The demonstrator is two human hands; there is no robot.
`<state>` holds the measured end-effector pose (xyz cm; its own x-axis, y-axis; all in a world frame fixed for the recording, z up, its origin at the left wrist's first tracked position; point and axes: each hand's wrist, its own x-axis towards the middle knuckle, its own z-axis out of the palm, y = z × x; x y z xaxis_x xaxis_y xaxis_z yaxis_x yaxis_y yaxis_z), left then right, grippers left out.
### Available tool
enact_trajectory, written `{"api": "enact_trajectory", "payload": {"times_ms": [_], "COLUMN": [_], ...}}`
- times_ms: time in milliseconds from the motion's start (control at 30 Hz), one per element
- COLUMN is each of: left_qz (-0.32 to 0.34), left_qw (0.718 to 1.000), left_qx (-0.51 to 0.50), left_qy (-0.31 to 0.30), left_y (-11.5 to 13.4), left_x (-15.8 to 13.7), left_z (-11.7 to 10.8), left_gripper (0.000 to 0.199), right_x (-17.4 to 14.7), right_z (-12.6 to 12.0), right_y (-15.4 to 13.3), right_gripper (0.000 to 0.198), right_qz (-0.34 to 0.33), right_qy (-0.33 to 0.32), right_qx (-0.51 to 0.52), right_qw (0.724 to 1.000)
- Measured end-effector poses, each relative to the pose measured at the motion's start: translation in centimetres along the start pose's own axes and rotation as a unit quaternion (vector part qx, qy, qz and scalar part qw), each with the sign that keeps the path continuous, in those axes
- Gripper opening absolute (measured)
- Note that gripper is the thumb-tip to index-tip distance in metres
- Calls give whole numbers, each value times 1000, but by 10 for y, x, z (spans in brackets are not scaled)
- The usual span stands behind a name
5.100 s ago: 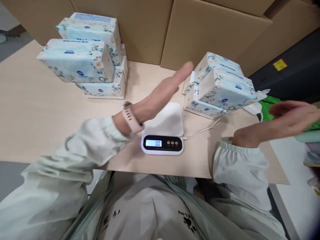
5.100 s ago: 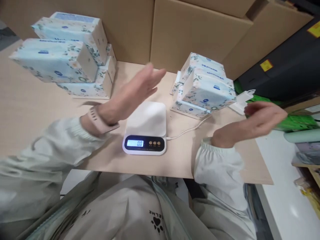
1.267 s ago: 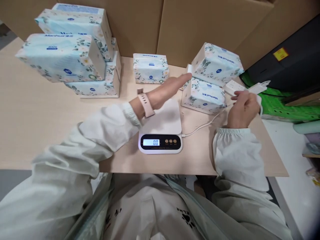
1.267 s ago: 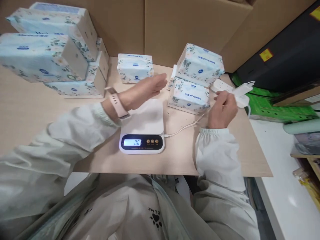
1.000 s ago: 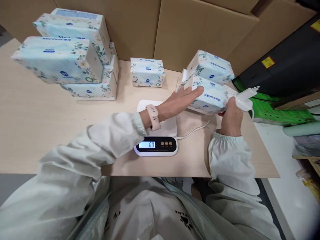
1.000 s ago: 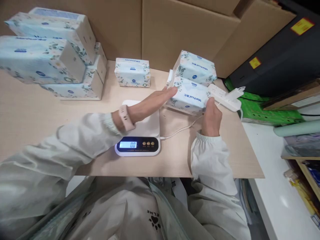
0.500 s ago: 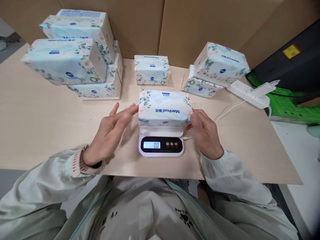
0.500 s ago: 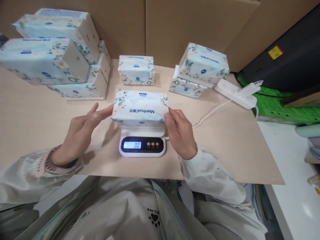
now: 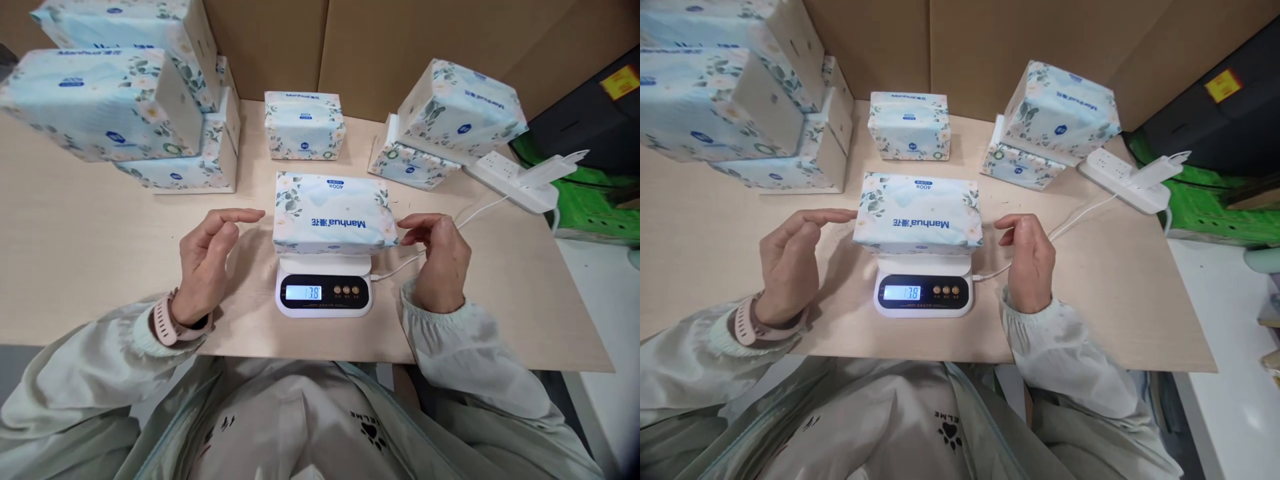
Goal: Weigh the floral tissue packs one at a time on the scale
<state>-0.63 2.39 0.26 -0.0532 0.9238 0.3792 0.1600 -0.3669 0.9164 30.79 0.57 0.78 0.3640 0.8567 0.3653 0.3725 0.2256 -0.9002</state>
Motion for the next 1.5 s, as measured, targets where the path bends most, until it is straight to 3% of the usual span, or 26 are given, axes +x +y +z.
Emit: {"api": "enact_trajectory", "payload": {"times_ms": [100, 633, 1200, 1267, 1333, 1433, 1500], "left_qz": [36, -18, 20, 32, 43, 5, -29], "left_qw": [999, 1000, 1000, 999, 993, 972, 962], "left_qx": [-24, -5, 1, -7, -19, -26, -21], "left_qy": [8, 12, -14, -43, -111, -235, -271], "left_y": [-3, 6, -3, -7, -9, -3, 5], "left_x": [1, -1, 1, 0, -1, -4, 1], "left_z": [0, -2, -5, -9, -11, -6, 3], "left_gripper": [21, 16, 16, 23, 41, 69, 71], "right_x": [-1, 0, 0, 0, -2, -5, -2], "right_z": [2, 3, 1, 0, 0, 3, 9], "right_y": [1, 0, 3, 5, 8, 6, -2], "right_gripper": [51, 45, 54, 54, 53, 57, 60], "right_qz": [-7, -11, -33, -33, -38, -80, -111], "right_qy": [-7, -25, -52, -55, -76, -174, -247], "right_qx": [17, 5, -21, -26, -47, -74, -76], "right_qw": [1000, 1000, 998, 998, 995, 979, 960]}}
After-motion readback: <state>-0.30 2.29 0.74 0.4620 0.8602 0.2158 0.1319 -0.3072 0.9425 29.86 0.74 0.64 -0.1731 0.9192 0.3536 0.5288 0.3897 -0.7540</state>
